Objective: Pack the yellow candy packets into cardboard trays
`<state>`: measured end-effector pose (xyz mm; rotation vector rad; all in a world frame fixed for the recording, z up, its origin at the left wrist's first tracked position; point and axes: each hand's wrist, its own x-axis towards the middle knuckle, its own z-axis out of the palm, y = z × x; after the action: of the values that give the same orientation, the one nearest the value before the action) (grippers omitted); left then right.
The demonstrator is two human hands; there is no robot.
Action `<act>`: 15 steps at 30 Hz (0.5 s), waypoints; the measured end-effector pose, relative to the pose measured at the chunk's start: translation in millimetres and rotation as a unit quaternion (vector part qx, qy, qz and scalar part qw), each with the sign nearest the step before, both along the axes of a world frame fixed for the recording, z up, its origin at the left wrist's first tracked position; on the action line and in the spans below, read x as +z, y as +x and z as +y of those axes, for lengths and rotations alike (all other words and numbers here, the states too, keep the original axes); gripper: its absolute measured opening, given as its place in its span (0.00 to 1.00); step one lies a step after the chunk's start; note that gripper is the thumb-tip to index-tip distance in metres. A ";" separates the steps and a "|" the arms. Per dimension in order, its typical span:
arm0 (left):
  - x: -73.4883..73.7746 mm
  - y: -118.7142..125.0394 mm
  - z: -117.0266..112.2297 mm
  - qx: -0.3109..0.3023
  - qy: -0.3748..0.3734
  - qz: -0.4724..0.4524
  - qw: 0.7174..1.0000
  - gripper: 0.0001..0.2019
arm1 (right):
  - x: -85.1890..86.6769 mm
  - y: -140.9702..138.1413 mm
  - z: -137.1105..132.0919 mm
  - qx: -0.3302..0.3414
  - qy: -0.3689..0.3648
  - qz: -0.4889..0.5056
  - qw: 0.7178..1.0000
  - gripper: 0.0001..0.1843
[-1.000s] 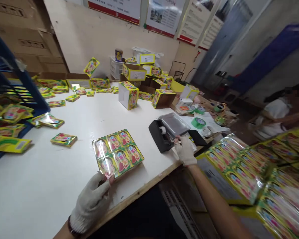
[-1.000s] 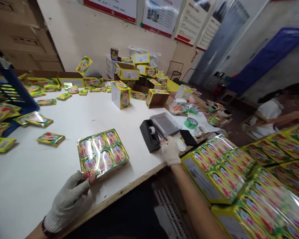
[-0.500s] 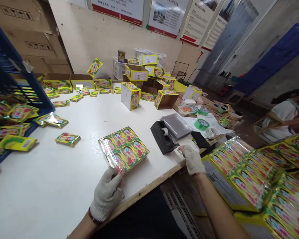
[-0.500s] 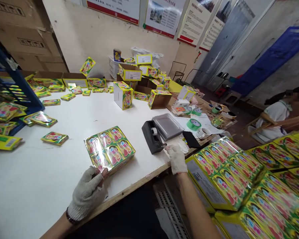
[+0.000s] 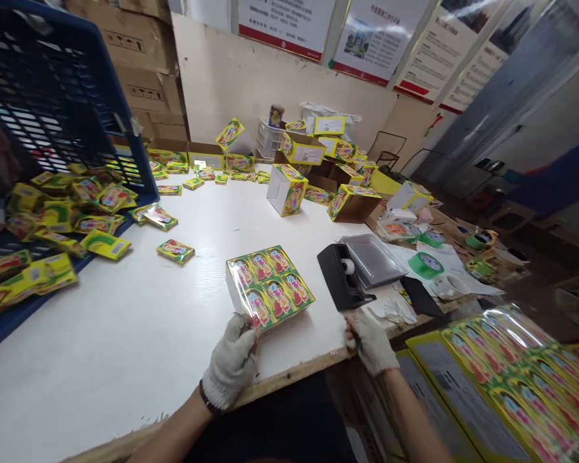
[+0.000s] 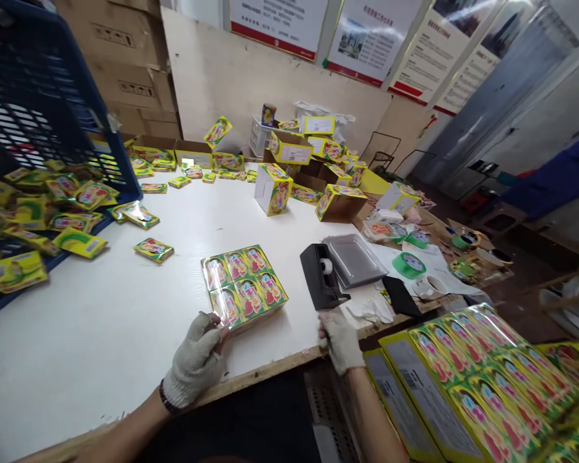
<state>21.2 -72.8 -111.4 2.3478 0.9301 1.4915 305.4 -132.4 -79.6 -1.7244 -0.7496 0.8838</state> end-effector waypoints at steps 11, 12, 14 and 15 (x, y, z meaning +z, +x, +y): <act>13.8 -0.3 -1.5 0.021 0.021 0.102 0.994 0.19 | -3.9 -135.8 21.4 0.157 0.008 0.241 0.958 0.25; 19.0 0.3 -2.9 0.040 0.019 0.169 0.985 0.19 | -6.6 -135.9 22.5 0.159 0.002 0.236 0.959 0.25; 31.4 2.9 -4.6 0.075 0.002 0.300 0.951 0.15 | -10.1 -134.9 23.5 0.162 -0.003 0.223 0.961 0.24; 37.5 4.8 -4.4 0.088 -0.009 0.340 0.936 0.11 | -10.5 -134.4 23.6 0.166 -0.007 0.221 0.961 0.23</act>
<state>26.1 -77.2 -73.8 2.8779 1.3136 0.6775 171.0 -108.8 -90.1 -1.3560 -0.7358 1.4479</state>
